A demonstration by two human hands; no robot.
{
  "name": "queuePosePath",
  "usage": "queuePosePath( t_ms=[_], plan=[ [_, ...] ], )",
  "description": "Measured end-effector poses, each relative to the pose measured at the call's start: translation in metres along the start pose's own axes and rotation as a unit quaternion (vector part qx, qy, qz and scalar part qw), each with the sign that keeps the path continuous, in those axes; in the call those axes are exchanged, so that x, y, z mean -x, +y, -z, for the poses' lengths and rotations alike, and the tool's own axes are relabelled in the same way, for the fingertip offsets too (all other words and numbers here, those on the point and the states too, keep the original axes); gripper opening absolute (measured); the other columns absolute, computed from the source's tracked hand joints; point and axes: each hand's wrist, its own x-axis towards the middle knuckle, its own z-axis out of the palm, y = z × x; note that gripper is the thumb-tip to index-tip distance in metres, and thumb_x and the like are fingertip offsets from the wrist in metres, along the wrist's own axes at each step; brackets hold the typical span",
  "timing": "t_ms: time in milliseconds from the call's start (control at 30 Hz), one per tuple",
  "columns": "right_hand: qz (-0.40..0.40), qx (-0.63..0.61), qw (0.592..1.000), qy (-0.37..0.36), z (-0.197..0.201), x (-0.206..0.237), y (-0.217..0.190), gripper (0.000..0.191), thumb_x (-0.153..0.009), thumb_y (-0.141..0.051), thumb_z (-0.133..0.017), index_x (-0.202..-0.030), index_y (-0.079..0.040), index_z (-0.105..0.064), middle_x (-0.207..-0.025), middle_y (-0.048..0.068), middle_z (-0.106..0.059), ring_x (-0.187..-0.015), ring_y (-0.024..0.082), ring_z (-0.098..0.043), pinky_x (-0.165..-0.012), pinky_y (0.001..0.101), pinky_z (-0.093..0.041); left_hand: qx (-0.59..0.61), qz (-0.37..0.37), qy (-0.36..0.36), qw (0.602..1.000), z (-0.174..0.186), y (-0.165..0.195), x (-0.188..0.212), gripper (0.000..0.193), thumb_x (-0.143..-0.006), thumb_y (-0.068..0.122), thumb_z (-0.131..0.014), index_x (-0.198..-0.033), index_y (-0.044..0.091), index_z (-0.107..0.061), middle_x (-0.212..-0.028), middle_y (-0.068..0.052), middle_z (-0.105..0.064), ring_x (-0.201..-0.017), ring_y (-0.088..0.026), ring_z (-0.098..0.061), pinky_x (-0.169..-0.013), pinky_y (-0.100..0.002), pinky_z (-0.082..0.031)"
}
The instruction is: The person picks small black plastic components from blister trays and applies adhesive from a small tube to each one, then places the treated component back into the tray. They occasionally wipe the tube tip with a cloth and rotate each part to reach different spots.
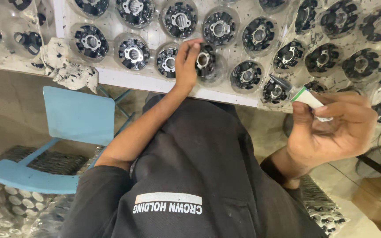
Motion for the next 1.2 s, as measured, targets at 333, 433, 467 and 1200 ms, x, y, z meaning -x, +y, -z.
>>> queuePosePath(
  t_ms=[333,433,467,1200],
  plan=[
    [0.008,0.007,1.000,0.010,0.014,0.014,0.018,0.042,-0.098,-0.015,-0.095,-0.106,-0.003,-0.056,-0.094,0.014,-0.063,-0.077,0.019,-0.058,-0.067,0.0239,-0.041,-0.528,-0.152,-0.236,0.802,-0.021,0.026,0.020,0.037,-0.074,0.008,-0.071,-0.111,0.008,-0.073,-0.131,-0.017,-0.064,-0.114,-0.040,-0.060,-0.093,-0.050,-0.051],
    [-0.028,-0.008,1.000,0.007,0.019,0.014,0.022,0.041,-0.099,-0.011,-0.094,-0.106,-0.001,-0.055,-0.094,0.011,-0.060,-0.078,0.018,-0.056,-0.069,0.0234,-0.040,-0.447,-0.218,-0.249,0.831,-0.045,0.035,0.033,0.026,-0.092,0.012,-0.071,-0.118,0.012,-0.073,-0.142,-0.009,-0.058,-0.138,-0.039,-0.047,-0.116,-0.056,-0.042],
    [-0.048,-0.025,0.999,0.002,0.019,0.014,0.023,0.040,-0.101,-0.009,-0.093,-0.107,0.000,-0.055,-0.095,0.010,-0.058,-0.080,0.018,-0.056,-0.071,0.0238,-0.041,-0.471,-0.234,-0.275,0.805,-0.052,0.035,0.035,0.024,-0.089,0.016,-0.072,-0.113,0.011,-0.072,-0.143,-0.014,-0.054,-0.140,-0.043,-0.040,-0.116,-0.062,-0.034],
    [-0.450,-0.440,0.772,0.092,-0.042,0.052,0.087,0.010,-0.107,-0.011,-0.064,-0.111,-0.012,-0.055,-0.107,0.008,-0.072,-0.097,0.018,-0.068,-0.088,0.0323,-0.054,-0.345,-0.120,-0.313,0.877,-0.042,0.173,0.054,0.051,-0.093,0.042,-0.078,-0.116,0.001,-0.058,-0.134,-0.022,-0.050,-0.100,-0.039,-0.069,-0.083,-0.043,-0.058]
  ],
)
